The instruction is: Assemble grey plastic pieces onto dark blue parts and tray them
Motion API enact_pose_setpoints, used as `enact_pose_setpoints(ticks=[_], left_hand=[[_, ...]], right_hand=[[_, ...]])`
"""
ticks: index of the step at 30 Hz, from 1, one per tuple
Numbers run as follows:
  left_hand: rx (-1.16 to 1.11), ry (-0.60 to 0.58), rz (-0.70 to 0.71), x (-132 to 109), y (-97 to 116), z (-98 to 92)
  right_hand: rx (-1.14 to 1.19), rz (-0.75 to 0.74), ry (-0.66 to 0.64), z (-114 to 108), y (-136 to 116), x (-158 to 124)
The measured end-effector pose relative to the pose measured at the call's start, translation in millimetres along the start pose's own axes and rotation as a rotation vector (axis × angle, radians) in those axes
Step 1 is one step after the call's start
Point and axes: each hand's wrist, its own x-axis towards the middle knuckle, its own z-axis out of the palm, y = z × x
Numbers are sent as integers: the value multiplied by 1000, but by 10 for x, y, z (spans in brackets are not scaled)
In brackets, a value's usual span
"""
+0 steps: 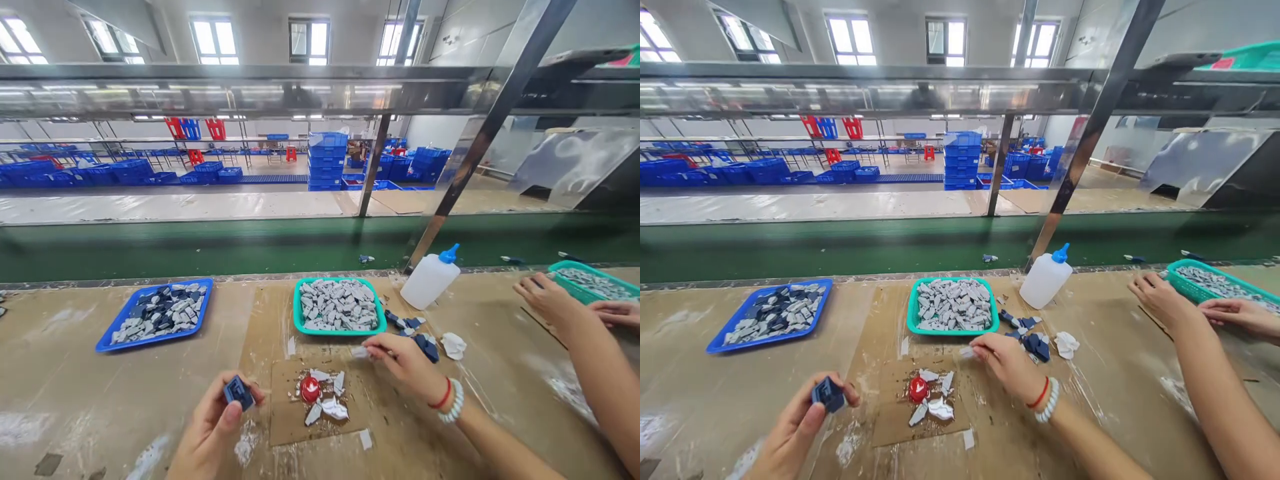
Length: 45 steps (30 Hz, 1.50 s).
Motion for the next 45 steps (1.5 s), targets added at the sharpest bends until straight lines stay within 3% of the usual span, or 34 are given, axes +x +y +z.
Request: enact_pose_setpoints(ticks=[4,6,11,15,19,22,26,28,31,37,40,45], left_hand=[[-263,147,-117,-318,-266,349],[-287,149,-167,-376,-335,477],[-258,20,-193,-333,-408,610],[-217,-129,-201,-270,-385,677],[-156,-210,-211,-237,-321,723],[-145,-228,-236,-201,-272,729],[-61,-263,-221,-109,-208,772],[-9,-303,-191,-53,-167,823],[31,-344,-146,12,-83,912],[-11,-363,-47,25,50,1022],[-47,-339,-24,5,42,1059],[50,-179,8,-25,16,1139]], right_hand=[[-83,-17,12,280,81,-427],[-104,10,37,336,117,-507],[-14,117,85,355,-82,-536],[78,51,24,507,-376,-578],[93,26,-15,651,-455,-588],[322,161,1,620,-424,-551],[829,488,-28,493,-429,-454],[981,539,-27,436,-480,-400],[964,401,64,354,-619,-336],[464,-35,223,234,-892,-297],[348,-128,255,259,-944,-298],[235,-198,338,390,-1014,-344]])
